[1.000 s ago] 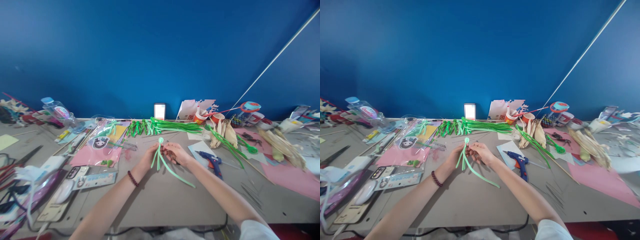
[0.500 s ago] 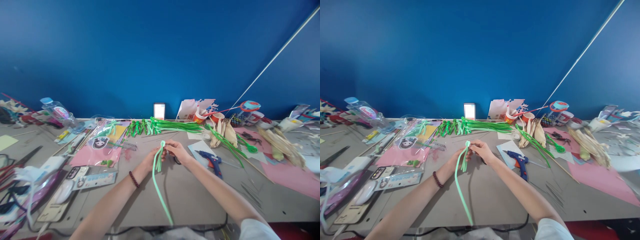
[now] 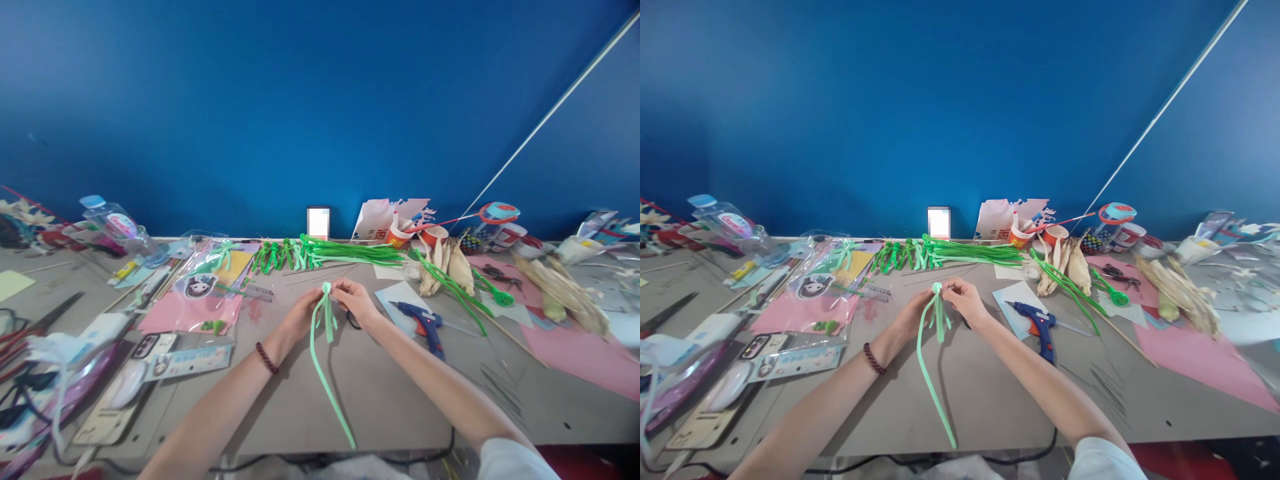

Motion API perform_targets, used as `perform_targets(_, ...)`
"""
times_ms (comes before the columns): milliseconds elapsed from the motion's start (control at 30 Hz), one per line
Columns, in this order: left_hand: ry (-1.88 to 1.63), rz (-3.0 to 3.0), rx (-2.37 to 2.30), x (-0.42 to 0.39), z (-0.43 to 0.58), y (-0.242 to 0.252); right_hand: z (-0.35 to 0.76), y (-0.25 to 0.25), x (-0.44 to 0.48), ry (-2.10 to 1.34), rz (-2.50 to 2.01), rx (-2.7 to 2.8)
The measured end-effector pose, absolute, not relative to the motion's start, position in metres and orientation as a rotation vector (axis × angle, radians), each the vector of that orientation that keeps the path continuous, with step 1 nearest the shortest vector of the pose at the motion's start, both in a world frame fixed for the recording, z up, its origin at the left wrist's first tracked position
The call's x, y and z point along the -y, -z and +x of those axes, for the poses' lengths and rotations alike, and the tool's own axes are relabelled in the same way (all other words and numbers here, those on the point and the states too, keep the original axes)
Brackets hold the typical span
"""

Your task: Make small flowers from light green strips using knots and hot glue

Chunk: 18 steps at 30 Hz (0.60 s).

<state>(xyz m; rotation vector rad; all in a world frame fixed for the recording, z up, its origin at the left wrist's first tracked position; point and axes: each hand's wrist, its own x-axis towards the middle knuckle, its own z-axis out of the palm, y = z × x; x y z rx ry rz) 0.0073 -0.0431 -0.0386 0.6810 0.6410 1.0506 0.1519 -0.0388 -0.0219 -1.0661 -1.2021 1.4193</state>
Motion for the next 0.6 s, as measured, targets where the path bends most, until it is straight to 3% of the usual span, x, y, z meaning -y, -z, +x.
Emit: perform_targets(600, -1.204, 1.059, -0.944, 0.046, 0.014, 0.043, 0.154, 0.01, 0.047, -0.75, -1.228, 1.648)
